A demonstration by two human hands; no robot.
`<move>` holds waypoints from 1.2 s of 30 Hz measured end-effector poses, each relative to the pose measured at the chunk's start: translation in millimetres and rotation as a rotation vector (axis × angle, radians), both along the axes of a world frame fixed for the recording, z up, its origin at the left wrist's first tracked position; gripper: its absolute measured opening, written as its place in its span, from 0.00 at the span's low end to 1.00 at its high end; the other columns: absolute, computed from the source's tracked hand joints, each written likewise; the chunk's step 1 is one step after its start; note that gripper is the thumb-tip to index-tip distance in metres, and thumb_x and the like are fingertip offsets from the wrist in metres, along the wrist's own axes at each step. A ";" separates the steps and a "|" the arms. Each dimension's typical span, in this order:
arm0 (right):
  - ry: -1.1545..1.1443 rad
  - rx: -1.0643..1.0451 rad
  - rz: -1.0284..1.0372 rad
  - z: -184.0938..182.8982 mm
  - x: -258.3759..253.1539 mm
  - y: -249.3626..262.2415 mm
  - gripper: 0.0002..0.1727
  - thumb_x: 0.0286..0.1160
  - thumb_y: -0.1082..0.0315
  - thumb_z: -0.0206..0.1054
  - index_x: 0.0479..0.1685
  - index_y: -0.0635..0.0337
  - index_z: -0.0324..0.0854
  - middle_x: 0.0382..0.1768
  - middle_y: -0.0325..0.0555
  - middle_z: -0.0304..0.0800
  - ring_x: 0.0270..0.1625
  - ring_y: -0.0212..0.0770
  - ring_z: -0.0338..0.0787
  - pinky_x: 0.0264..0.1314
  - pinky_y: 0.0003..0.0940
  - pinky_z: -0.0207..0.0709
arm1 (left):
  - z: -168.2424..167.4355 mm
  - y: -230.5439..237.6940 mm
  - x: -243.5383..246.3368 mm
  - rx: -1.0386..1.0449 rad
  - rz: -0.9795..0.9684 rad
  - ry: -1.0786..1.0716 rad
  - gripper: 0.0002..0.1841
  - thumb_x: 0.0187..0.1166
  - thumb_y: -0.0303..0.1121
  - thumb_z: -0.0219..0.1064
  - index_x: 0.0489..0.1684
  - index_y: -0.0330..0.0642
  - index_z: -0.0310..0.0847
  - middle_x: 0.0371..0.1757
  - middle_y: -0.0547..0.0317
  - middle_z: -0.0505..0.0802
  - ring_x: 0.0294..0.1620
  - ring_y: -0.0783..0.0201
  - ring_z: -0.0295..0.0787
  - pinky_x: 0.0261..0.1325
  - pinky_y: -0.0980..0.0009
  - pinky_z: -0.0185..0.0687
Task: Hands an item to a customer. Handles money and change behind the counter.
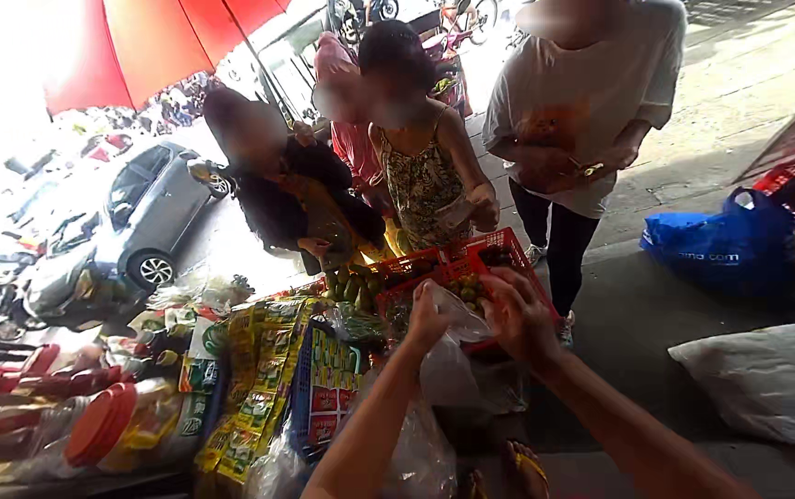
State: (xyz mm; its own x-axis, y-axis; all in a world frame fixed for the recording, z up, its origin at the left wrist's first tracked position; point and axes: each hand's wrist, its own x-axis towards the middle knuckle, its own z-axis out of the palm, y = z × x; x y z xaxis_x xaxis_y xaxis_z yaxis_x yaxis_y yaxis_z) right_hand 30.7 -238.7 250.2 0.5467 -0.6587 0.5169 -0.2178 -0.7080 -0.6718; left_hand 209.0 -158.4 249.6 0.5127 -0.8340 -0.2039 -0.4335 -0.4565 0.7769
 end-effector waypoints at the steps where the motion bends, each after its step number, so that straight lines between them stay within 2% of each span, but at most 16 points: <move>1: 0.038 -0.038 -0.048 14.2 14.1 -20.5 0.30 0.73 0.69 0.71 0.78 0.59 0.76 0.79 0.71 0.71 0.59 0.67 0.90 0.50 0.60 0.88 | 8.8 -12.3 17.0 0.046 0.017 -0.036 0.47 0.61 0.21 0.77 0.88 0.28 0.57 0.89 0.31 0.61 0.87 0.42 0.64 0.84 0.50 0.68; 3: 0.148 -0.015 -0.042 34.0 41.9 -57.0 0.49 0.63 0.70 0.81 0.90 0.46 0.62 0.90 0.71 0.51 0.55 0.74 0.89 0.43 0.66 0.86 | 17.9 -33.1 50.3 0.114 0.033 -0.129 0.45 0.63 0.24 0.78 0.87 0.33 0.61 0.88 0.33 0.64 0.85 0.39 0.67 0.81 0.44 0.71; 5: 0.250 -0.010 0.017 39.4 74.1 -88.9 0.57 0.59 0.72 0.83 0.94 0.36 0.55 0.93 0.68 0.44 0.51 0.75 0.90 0.43 0.68 0.85 | 21.7 -52.0 87.2 0.087 0.042 -0.210 0.43 0.60 0.24 0.80 0.83 0.33 0.65 0.84 0.30 0.68 0.82 0.35 0.69 0.76 0.39 0.74; 6: 0.277 -0.023 0.039 38.0 89.9 -102.2 0.57 0.58 0.73 0.82 0.94 0.35 0.55 0.92 0.67 0.47 0.51 0.74 0.90 0.43 0.67 0.85 | 32.1 -61.3 101.4 0.071 0.051 -0.210 0.42 0.60 0.22 0.79 0.81 0.30 0.67 0.82 0.28 0.70 0.82 0.34 0.69 0.77 0.39 0.72; 8: 0.371 -0.024 0.057 35.9 109.1 -115.0 0.53 0.62 0.72 0.79 0.94 0.37 0.57 0.90 0.65 0.55 0.56 0.72 0.89 0.44 0.67 0.86 | 47.3 -74.6 120.1 0.030 0.096 -0.157 0.36 0.57 0.18 0.76 0.73 0.29 0.72 0.71 0.29 0.80 0.73 0.38 0.78 0.71 0.41 0.78; 10: 0.435 -0.016 0.046 36.6 120.0 -119.7 0.42 0.68 0.68 0.76 0.88 0.44 0.67 0.88 0.63 0.60 0.54 0.68 0.91 0.45 0.64 0.86 | 58.4 -90.9 135.8 0.046 0.153 -0.087 0.36 0.59 0.18 0.74 0.76 0.33 0.71 0.69 0.33 0.83 0.69 0.42 0.83 0.68 0.42 0.82; 13: 0.427 -0.009 0.059 38.1 127.9 -114.8 0.24 0.74 0.73 0.66 0.72 0.56 0.81 0.84 0.62 0.66 0.45 0.63 0.93 0.41 0.59 0.87 | 74.1 -109.6 142.9 0.025 0.232 0.041 0.37 0.63 0.15 0.68 0.81 0.38 0.66 0.68 0.37 0.85 0.61 0.47 0.87 0.60 0.48 0.86; 16: 0.256 -0.008 0.058 18.0 122.9 -107.0 0.15 0.83 0.69 0.63 0.63 0.61 0.85 0.78 0.63 0.74 0.47 0.62 0.94 0.44 0.57 0.89 | 72.7 -126.7 137.0 -0.007 0.239 0.145 0.39 0.64 0.13 0.65 0.83 0.42 0.64 0.69 0.40 0.84 0.59 0.50 0.88 0.55 0.51 0.87; 19: 0.038 -0.020 0.142 -0.5 114.7 -102.9 0.15 0.75 0.73 0.70 0.60 0.62 0.86 0.78 0.65 0.75 0.53 0.65 0.93 0.48 0.60 0.90 | 73.2 -142.7 128.8 -0.079 0.232 0.207 0.37 0.64 0.12 0.65 0.81 0.39 0.66 0.67 0.39 0.85 0.58 0.51 0.88 0.55 0.53 0.87; 21: -0.084 -0.070 0.194 -11.7 109.1 -100.1 0.16 0.69 0.75 0.76 0.57 0.62 0.87 0.76 0.65 0.77 0.54 0.63 0.93 0.48 0.57 0.91 | 68.6 -154.0 125.3 -0.110 0.218 0.243 0.34 0.66 0.13 0.64 0.79 0.37 0.67 0.63 0.39 0.86 0.54 0.52 0.88 0.53 0.54 0.87; 24: -0.150 -0.037 0.276 -19.3 97.1 -88.5 0.21 0.63 0.76 0.79 0.59 0.63 0.86 0.77 0.66 0.75 0.65 0.63 0.89 0.59 0.57 0.89 | 68.3 -163.2 117.2 -0.088 0.211 0.264 0.31 0.67 0.14 0.65 0.76 0.37 0.69 0.61 0.40 0.87 0.52 0.52 0.87 0.52 0.54 0.86; 25: -0.143 0.003 0.280 -22.8 91.8 -82.2 0.22 0.65 0.74 0.79 0.61 0.63 0.86 0.78 0.66 0.74 0.66 0.62 0.89 0.59 0.56 0.89 | 68.8 -165.1 114.8 -0.073 0.218 0.263 0.30 0.68 0.14 0.65 0.75 0.36 0.70 0.60 0.39 0.87 0.52 0.52 0.87 0.52 0.54 0.85; 27: -0.102 0.108 0.245 -32.9 81.2 -67.4 0.18 0.77 0.64 0.73 0.63 0.60 0.86 0.78 0.64 0.76 0.66 0.60 0.89 0.61 0.54 0.88 | 67.6 -168.4 112.4 -0.047 0.233 0.257 0.28 0.69 0.15 0.65 0.73 0.36 0.72 0.59 0.39 0.87 0.52 0.51 0.87 0.53 0.53 0.85; 29: -0.057 0.227 0.190 -47.5 68.9 -49.0 0.18 0.87 0.58 0.61 0.57 0.62 0.88 0.76 0.65 0.78 0.69 0.59 0.87 0.66 0.52 0.85 | 61.4 -168.6 112.7 -0.055 0.238 0.259 0.25 0.70 0.16 0.65 0.70 0.33 0.73 0.57 0.38 0.87 0.51 0.50 0.87 0.53 0.52 0.85; 32: 0.013 0.412 0.159 -78.3 49.0 -21.8 0.23 0.91 0.59 0.54 0.60 0.69 0.87 0.74 0.65 0.81 0.76 0.58 0.82 0.77 0.51 0.77 | 55.1 -165.6 112.3 -0.066 0.254 0.234 0.24 0.68 0.16 0.67 0.67 0.30 0.72 0.55 0.36 0.87 0.51 0.47 0.86 0.53 0.50 0.84; 36: 0.196 0.685 0.159 -106.0 25.0 7.7 0.23 0.94 0.61 0.50 0.65 0.72 0.83 0.60 0.65 0.90 0.65 0.56 0.90 0.74 0.53 0.77 | 45.0 -161.6 121.7 -0.060 0.272 0.136 0.25 0.61 0.14 0.72 0.60 0.26 0.74 0.57 0.30 0.85 0.55 0.41 0.86 0.56 0.44 0.84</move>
State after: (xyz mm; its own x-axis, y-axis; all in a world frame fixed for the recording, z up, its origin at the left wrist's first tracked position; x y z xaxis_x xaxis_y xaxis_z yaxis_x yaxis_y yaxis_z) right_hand 55.7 -231.1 144.3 0.7032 -0.7039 -0.1000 -0.3091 -0.1760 -0.9346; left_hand 330.7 -320.0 294.6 0.6902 -0.6827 -0.2399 -0.1925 -0.4927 0.8486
